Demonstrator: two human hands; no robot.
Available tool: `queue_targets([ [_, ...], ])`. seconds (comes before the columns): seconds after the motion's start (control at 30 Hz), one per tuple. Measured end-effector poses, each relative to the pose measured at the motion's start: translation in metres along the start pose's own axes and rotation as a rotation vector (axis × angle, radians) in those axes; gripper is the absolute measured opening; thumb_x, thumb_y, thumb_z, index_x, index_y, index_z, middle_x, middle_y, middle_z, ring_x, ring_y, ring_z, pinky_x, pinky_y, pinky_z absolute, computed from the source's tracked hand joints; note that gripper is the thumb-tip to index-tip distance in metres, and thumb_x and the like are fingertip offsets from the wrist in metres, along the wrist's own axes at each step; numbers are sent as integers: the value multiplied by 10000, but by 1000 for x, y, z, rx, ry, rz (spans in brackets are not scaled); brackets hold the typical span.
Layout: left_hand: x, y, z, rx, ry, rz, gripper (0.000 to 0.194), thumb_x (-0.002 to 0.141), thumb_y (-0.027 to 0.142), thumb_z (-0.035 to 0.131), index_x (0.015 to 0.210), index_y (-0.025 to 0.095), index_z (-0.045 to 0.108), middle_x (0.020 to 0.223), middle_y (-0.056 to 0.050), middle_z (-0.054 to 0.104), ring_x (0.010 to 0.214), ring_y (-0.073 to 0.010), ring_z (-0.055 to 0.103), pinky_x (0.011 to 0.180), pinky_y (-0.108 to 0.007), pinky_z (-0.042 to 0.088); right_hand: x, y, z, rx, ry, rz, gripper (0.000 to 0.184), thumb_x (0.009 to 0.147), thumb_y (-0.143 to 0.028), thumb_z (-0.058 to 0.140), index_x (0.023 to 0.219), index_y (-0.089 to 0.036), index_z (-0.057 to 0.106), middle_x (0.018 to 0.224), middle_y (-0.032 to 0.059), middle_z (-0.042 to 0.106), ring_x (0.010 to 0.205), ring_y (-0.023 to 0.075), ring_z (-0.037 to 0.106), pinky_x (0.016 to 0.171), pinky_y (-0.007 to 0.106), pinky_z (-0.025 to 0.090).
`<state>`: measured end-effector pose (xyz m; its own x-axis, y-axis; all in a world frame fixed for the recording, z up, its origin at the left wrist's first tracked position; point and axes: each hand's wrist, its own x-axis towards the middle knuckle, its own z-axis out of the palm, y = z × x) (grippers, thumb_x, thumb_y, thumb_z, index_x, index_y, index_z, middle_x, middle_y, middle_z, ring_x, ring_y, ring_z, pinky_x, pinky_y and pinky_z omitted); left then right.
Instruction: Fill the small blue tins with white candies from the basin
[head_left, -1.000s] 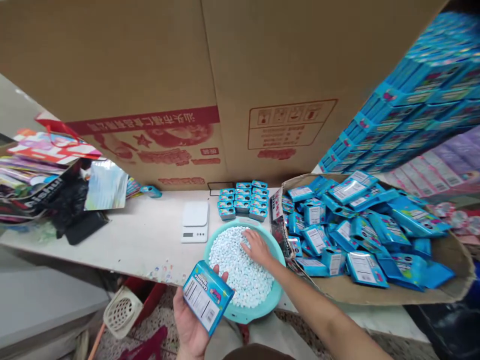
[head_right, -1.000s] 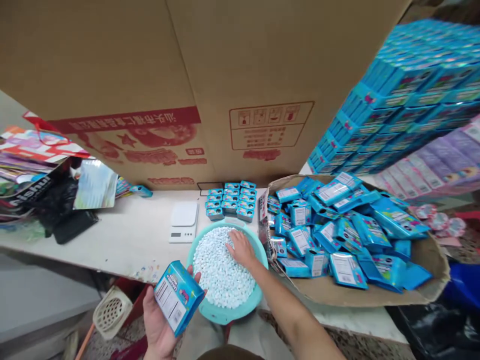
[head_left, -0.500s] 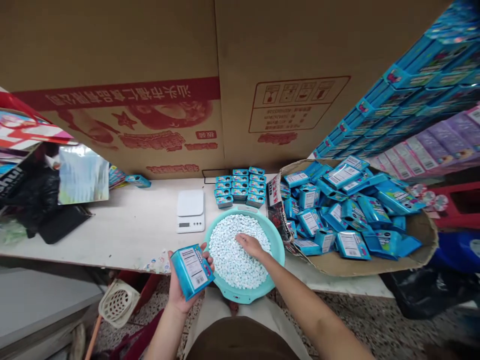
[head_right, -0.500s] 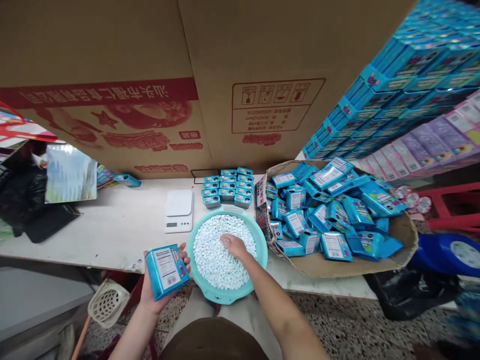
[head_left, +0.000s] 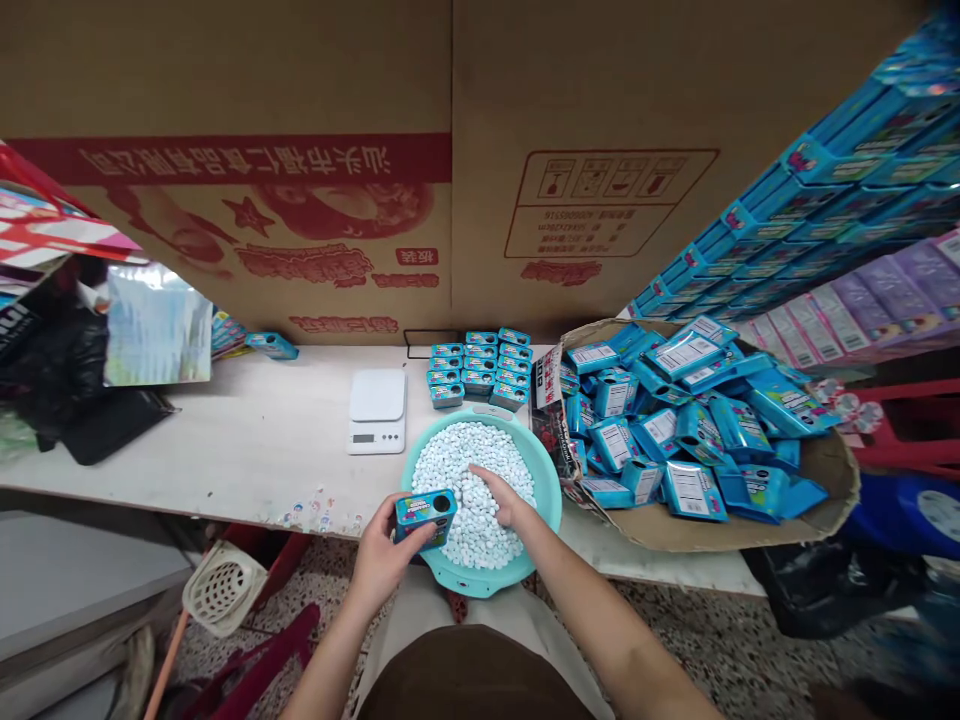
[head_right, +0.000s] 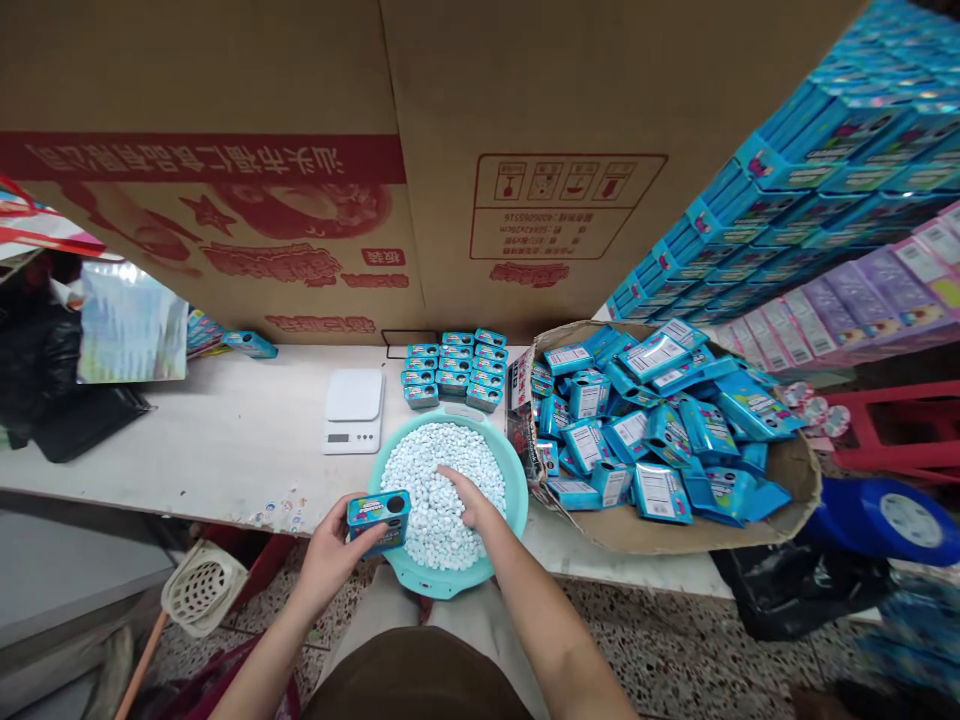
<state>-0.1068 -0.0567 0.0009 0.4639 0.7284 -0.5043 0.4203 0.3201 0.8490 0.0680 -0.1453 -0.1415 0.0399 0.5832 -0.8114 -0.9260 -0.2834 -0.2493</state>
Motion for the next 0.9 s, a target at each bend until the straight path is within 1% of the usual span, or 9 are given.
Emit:
queue_targets([
  [0.07, -3, -8, 5, 128, -6, 63, 453, 607, 385, 752, 977, 180, 590, 923, -46, 669, 864, -222, 634, 776, -327, 516, -10, -3, 3, 136, -27, 45, 210, 715, -362, 659, 776, -171, 597, 609, 5, 656, 553, 175, 644, 610, 329, 545],
  [0.1, -4, -11, 8, 171, -4, 96, 436, 615, 383, 744, 975, 184, 599, 950, -52, 668, 888, -228, 631, 796, -335, 509, -15, -4, 5, 186, -29, 35, 214, 717, -373, 656, 757, -178, 580, 580, -8, 640, 502, 155, 620, 553, 295, 537],
  [0.2, -8, -20, 18, 230, 13, 165, 403, 624, 379, 733, 961, 192, 616, 1000, -61, 664, 930, -242, 623, 834, -353, 494, -32, -9, 10, 254, -15, -67, 230, 714, -399, 657, 736, -204, 536, 545, -44, 610, 453, 111, 586, 449, 211, 493],
  [0.3, -11, -25, 28, 247, 35, 184, 376, 648, 372, 713, 965, 198, 608, 1012, -62, 663, 952, -248, 620, 843, -360, 486, -52, -13, 15, 312, -34, -154, 205, 723, -372, 648, 743, -213, 520, 573, -50, 616, 477, 95, 595, 430, 176, 481],
  [0.4, -13, -29, 37, 317, 30, 223, 341, 674, 347, 694, 979, 217, 610, 1055, -56, 652, 1015, -253, 597, 864, -363, 471, -72, -17, 22, 401, -60, -224, 156, 749, -334, 620, 745, -212, 523, 580, -48, 620, 483, 97, 597, 435, 182, 491],
  [0.5, -16, -32, 45, 382, 34, 281, 334, 670, 295, 698, 986, 226, 613, 1045, -47, 656, 1013, -246, 598, 880, -367, 462, -90, -17, 31, 483, -71, -288, 134, 763, -317, 607, 736, -210, 531, 576, -46, 622, 484, 99, 594, 448, 190, 497],
  [0.63, -21, -33, 55, 410, 40, 325, 362, 658, 239, 707, 1005, 221, 607, 1049, -51, 661, 999, -241, 607, 876, -375, 470, -105, -14, 40, 471, -22, -419, 135, 778, -329, 590, 717, -223, 533, 590, -58, 621, 487, 103, 582, 462, 213, 495],
  [0.73, -25, -27, 59, 441, 34, 383, 367, 649, 210, 715, 1002, 216, 614, 1065, -65, 661, 1024, -252, 596, 903, -397, 459, -110, -9, 41, 408, 21, -517, 172, 775, -375, 590, 707, -233, 521, 595, -68, 618, 488, 109, 574, 485, 239, 496],
  [0.9, -30, -17, 60, 474, -20, 446, 352, 625, 155, 719, 961, 211, 630, 1035, -68, 674, 1008, -259, 596, 908, -404, 449, -109, -4, 38, 230, -5, -654, 263, 778, -470, 548, 668, -241, 479, 554, -69, 573, 494, 129, 557, 512, 276, 492],
])
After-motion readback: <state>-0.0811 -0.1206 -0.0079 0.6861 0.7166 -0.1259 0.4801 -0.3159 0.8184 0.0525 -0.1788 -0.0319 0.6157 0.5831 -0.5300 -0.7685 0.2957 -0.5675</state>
